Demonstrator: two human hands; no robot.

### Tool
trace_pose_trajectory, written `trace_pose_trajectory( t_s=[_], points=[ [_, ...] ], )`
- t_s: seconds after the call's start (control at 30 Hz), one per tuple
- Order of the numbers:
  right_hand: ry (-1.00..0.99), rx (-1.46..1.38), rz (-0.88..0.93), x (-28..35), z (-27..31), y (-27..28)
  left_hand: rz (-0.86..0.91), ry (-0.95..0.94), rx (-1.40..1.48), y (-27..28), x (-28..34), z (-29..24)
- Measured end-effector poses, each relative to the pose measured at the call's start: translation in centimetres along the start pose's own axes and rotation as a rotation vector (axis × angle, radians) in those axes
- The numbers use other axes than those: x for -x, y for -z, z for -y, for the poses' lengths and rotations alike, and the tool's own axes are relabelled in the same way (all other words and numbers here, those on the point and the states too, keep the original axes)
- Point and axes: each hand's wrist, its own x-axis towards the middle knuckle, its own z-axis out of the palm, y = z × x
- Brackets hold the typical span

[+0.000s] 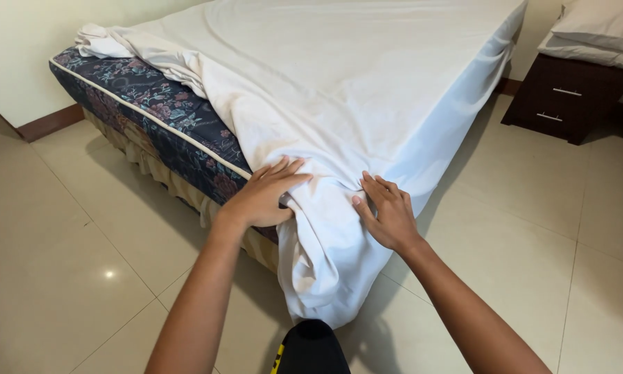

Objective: The person spreads a white fitted sheet over a mattress, smoothing the surface and tucking the edges under the mattress at each corner. The person works around the bed, pulling the fabric taut and adjusting the corners to secure the sheet.

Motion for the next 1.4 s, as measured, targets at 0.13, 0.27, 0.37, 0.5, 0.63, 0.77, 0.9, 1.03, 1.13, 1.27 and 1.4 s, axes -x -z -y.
trace_pose_trajectory(
  t_s=[0.13,0.27,0.37,0.5,0.63,0.77,0.9,1.03,1.13,1.27,1.4],
  points=[
    [-0.036,-0.002,0.015,0.0,0.7,0.4,-0.070,-0.016,-0.011,-1.0,-1.6,-0.2],
    [-0.085,-0.041,0.045,-0.1,1.4,0.5,-0.126,-0.055,0.044,-1.6,-2.7,-0.4],
    [-0.156,-0.045,0.071,-0.9,3.1,0.6,-0.135,-0.070,0.036,-2.7,-3.5,0.6],
    [-0.158,0.002,0.139,-2.1,8.1,0.9,-0.164,-0.079,0.075,-2.8,-3.2,1.2],
    [-0.189,0.146,0.315,-2.2,10.5,-0.2,-0.167,-0.065,0.091,-3.7,-3.4,2.3],
    [-0.142,0.209,0.281,-2.2,8.5,-1.7,-0.013,0.019,0.230,-1.4,-2.6,1.0],
    [-0.078,0.155,0.264,-2.3,7.5,-1.8,0.035,-0.093,0.247,-0.5,-1.5,1.3],
    [-0.026,0.101,0.211,-2.2,6.1,-2.5,-0.087,-0.163,0.132,-1.2,-1.5,2.1],
    [-0.016,0.073,0.214,-2.0,6.0,-2.1,-0.210,-0.204,0.130,-2.0,-1.8,2.4],
    [-0.006,0.007,0.209,-2.0,6.2,-1.5,-0.167,-0.161,0.064,-0.6,-2.2,0.3],
    [-0.006,-0.064,0.176,-1.7,5.5,-1.7,-0.283,-0.154,-0.147,-1.3,-3.5,-0.5]
  ],
)
